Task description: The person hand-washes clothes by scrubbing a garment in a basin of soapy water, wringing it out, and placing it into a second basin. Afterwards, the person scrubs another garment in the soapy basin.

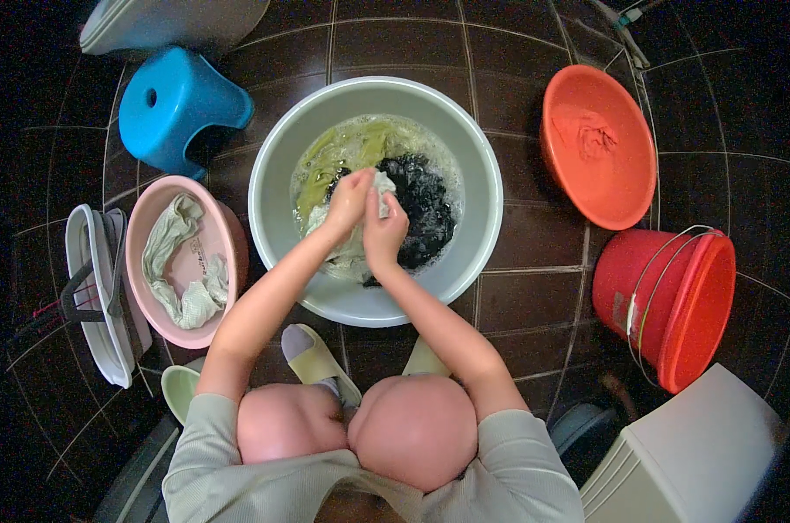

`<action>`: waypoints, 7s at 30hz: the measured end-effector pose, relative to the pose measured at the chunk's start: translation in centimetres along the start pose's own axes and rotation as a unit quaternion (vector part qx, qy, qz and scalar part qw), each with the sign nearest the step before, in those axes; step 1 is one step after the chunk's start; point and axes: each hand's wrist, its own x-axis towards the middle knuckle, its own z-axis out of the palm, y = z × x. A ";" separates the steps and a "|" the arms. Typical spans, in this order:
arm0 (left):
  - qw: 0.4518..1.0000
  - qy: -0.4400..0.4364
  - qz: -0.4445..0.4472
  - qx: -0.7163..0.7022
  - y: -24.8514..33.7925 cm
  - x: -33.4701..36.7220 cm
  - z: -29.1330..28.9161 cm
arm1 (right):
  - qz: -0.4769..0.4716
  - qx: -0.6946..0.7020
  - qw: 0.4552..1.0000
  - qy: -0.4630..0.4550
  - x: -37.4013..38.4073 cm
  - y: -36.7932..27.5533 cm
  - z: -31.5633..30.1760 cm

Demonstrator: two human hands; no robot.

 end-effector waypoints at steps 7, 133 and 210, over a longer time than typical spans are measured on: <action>0.998 0.007 -0.009 0.068 0.0 -0.8 -1.3 | 0.053 -0.052 0.996 -0.055 -0.4 -0.2 0.8; 0.996 -0.080 -0.015 -0.027 5.1 0.0 -7.8 | 0.075 -0.151 0.847 -0.505 2.6 -1.9 -5.1; 0.950 0.010 0.192 0.248 -0.2 -5.2 -6.5 | -0.180 -0.146 0.951 -0.207 10.8 -16.5 -9.2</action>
